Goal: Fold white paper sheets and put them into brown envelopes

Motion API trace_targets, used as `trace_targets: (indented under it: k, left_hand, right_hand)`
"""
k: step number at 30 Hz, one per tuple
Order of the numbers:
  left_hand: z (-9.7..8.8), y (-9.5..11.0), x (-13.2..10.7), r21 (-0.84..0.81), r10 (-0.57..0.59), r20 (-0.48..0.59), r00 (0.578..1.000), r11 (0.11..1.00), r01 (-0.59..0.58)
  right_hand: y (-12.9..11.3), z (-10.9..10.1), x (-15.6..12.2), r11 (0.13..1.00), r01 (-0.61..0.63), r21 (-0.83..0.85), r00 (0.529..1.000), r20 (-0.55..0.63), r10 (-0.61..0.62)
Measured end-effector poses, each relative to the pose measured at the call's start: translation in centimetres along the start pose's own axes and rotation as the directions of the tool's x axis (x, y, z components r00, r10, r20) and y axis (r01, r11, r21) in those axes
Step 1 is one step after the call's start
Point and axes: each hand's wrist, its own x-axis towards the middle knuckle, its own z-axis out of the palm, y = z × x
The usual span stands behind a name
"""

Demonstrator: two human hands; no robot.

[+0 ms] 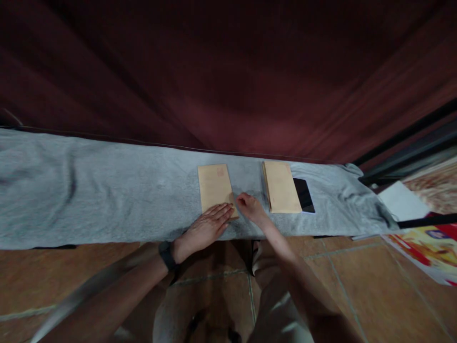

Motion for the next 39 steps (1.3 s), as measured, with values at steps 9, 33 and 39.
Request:
trace_targets:
  k: [9,33,39]
  left_hand:
    - [-0.2,0.2,-0.4,-0.186,-0.111,-0.135,0.985,0.979,0.084]
    - [1.1,-1.6,-1.5,-0.029,-0.391,-0.298,0.871,0.916,0.401]
    - [-0.2,-1.3,-2.2,0.053,-0.467,-0.274,0.841,0.866,0.498]
  right_hand:
    - [0.0,-0.3,-0.8,0.998,0.053,0.023,0.998,0.020,-0.053]
    - [0.4,4.6,-7.8,0.814,0.477,-0.332,0.852,-0.054,-0.521]
    - [0.8,4.1,-8.2,0.838,0.409,-0.360,0.884,-0.072,-0.462]
